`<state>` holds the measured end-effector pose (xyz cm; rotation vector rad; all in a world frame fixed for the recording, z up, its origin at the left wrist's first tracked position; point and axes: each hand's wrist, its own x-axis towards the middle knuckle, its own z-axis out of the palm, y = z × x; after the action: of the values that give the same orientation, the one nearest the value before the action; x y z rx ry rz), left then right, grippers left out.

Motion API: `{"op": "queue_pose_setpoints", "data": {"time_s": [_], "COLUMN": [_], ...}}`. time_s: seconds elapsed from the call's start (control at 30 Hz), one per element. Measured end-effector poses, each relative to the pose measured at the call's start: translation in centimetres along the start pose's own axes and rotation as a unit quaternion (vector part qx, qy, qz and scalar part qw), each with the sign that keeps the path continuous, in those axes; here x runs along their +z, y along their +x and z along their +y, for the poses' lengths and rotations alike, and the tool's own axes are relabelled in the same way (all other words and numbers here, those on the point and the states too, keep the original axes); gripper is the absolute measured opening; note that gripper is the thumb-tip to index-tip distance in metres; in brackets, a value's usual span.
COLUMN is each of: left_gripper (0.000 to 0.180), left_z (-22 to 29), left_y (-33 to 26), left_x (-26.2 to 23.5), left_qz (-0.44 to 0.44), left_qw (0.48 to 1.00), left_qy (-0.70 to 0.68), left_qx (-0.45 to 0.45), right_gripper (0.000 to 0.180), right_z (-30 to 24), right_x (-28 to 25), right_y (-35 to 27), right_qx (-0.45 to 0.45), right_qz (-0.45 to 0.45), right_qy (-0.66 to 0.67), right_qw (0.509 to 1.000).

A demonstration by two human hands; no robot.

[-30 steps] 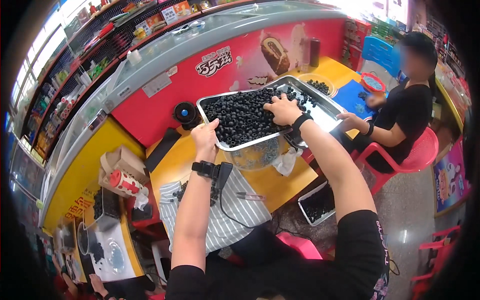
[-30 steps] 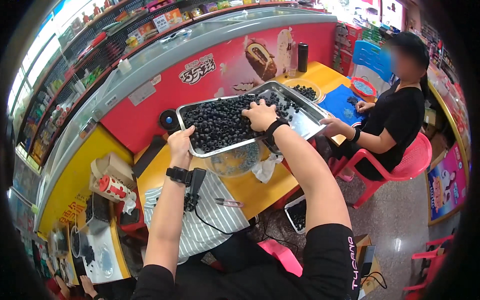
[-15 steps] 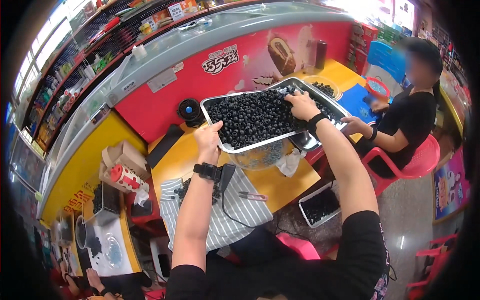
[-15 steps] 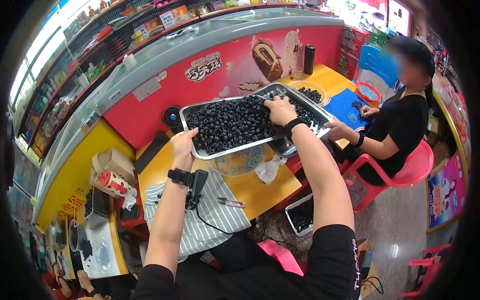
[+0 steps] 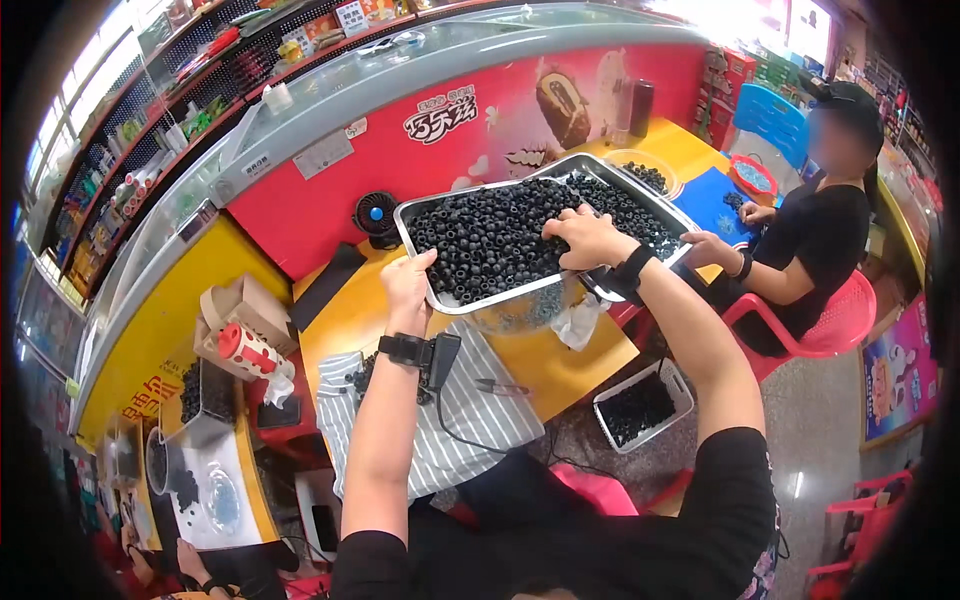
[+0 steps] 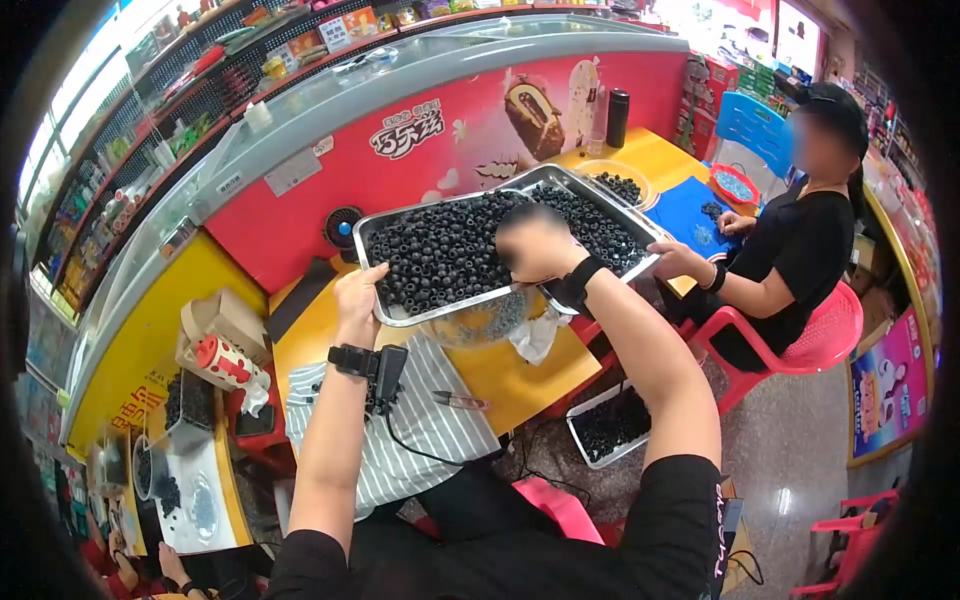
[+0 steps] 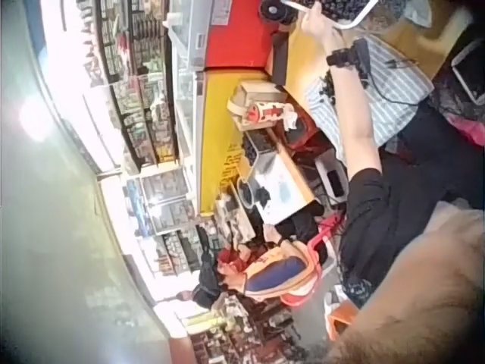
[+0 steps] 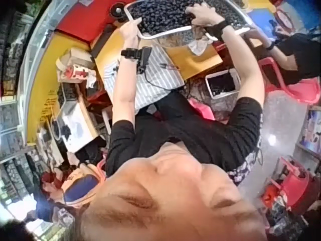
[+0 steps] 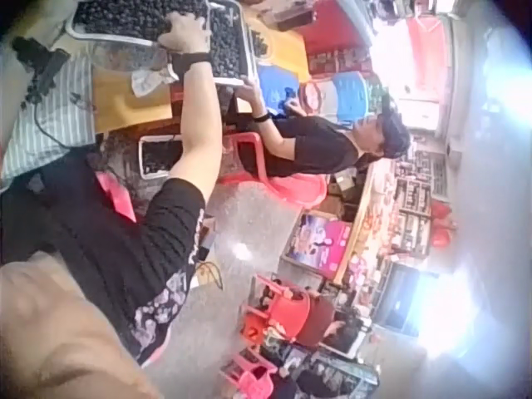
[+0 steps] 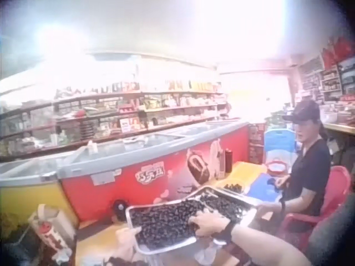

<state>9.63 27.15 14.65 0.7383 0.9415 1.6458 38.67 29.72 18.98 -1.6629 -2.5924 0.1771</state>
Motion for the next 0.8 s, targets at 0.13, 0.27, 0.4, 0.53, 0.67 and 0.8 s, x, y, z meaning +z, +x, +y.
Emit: {"op": "queue_pose_setpoints", "data": {"time_s": [0.13,0.27,0.4,0.53,0.67,0.8], "left_gripper": [0.009,0.007,0.005,0.004,0.004,0.004], "left_z": [-0.1,0.3,0.0,-0.3,0.0,0.4], "left_y": [-0.1,-0.4,0.0,0.1,-0.4,-0.8], "left_x": [-0.2,0.0,-0.4,-0.6,-1.2,-1.5], "left_qz": [-0.006,-0.018,-0.029,-0.022,-0.023,-0.02], "left_qw": [1.0,1.0,1.0,1.0,0.999,0.999], "left_qy": [0.024,0.007,-0.004,0.002,0.023,0.031], "left_qx": [0.0,-0.004,-0.002,-0.009,-0.004,-0.008], "right_gripper": [0.042,0.038,0.036,0.031,0.026,0.027], "right_z": [1.4,1.8,3.3,5.2,5.9,4.5], "right_x": [0.9,1.1,1.9,3.0,1.8,0.5], "right_y": [0.0,0.5,1.7,2.5,3.1,4.1], "right_qx": [0.033,0.046,0.068,0.083,0.127,0.065], "right_qz": [0.033,0.025,0.062,0.122,0.141,0.206], "right_qy": [-0.033,-0.068,-0.083,-0.045,-0.013,-0.136], "right_qw": [0.998,0.996,0.992,0.988,0.982,0.967]}}
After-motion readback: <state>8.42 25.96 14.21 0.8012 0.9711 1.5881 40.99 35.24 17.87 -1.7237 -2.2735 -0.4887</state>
